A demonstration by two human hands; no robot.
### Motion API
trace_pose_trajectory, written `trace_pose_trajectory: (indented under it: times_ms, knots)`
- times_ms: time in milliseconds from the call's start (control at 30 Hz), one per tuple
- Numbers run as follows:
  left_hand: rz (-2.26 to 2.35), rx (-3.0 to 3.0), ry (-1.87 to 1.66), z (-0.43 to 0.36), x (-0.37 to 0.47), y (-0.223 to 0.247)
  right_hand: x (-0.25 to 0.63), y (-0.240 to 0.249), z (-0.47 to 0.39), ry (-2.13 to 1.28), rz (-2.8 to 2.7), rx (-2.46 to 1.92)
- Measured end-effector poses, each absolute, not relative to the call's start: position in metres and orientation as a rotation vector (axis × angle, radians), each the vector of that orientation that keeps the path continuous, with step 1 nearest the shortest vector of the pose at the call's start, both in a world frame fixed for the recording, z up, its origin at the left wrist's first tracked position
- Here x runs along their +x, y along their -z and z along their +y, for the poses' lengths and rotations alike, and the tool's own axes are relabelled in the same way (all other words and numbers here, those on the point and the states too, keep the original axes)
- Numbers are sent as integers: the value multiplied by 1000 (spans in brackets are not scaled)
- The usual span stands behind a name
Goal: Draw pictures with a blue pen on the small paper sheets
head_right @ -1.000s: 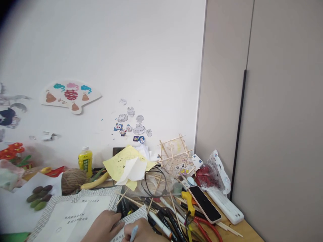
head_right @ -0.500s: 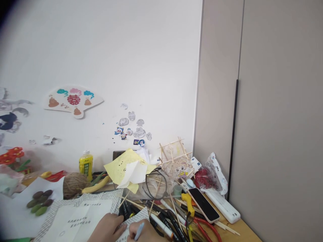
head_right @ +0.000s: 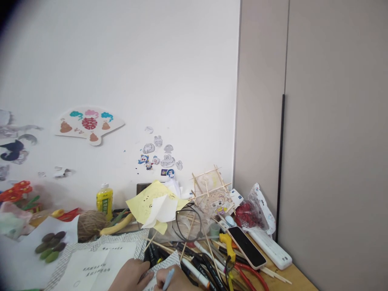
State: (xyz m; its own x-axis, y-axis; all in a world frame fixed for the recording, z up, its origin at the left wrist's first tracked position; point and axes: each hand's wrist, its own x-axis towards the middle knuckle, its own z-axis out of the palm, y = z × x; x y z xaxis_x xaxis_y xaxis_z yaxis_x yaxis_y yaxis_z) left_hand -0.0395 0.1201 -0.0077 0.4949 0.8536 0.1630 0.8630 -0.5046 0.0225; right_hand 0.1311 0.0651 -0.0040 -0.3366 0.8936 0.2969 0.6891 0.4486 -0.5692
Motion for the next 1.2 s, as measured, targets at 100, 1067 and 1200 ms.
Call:
trace_pose_trajectory:
  times_ms: [100, 1067, 1200]
  knots:
    - [-1517, -2648, 220, 121, -39, 8, 133, 17, 73, -395, -2122, -1321]
    - [-1409, -2678, 246, 115, -40, 1, 136, 37, 81, -215, -2149, -1336]
    - [-1410, -2685, 283, 117, -40, 3, 137, 37, 82, -175, -2208, -1320]
